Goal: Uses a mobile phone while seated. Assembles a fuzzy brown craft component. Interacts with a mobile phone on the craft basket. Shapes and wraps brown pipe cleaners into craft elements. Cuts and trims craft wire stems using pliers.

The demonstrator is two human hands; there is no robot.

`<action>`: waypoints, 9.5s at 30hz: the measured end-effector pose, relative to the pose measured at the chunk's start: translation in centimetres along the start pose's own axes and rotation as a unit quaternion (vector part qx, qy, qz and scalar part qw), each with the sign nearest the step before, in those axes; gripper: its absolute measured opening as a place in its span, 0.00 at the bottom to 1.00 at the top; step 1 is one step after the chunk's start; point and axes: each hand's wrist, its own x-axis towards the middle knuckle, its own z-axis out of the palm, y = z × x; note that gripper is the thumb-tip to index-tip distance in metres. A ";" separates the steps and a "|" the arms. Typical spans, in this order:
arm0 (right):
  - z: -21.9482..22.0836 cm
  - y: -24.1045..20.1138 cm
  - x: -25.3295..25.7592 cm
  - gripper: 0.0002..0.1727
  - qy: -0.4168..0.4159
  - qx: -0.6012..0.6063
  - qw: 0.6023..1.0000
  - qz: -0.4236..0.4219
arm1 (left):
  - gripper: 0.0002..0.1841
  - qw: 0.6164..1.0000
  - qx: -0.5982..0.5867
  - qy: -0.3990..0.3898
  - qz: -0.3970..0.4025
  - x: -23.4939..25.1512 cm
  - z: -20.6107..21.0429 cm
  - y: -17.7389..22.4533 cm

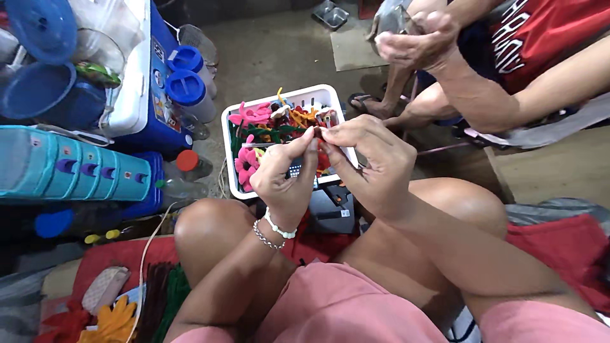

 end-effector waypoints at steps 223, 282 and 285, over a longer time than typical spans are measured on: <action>-1.9 5.0 1.7 0.12 -0.222 -0.112 0.967 -0.054 | 0.11 0.912 0.207 -0.353 0.013 2.9 -2.3 -0.2; 0.3 3.6 0.3 0.05 -0.061 -0.100 0.993 -0.022 | 0.05 0.940 -0.010 -0.257 -0.225 2.5 -2.7 0.3; 0.7 3.0 -0.1 0.04 -0.052 -0.070 0.996 0.009 | 0.06 0.949 -0.002 -0.222 -0.222 2.1 -2.3 0.2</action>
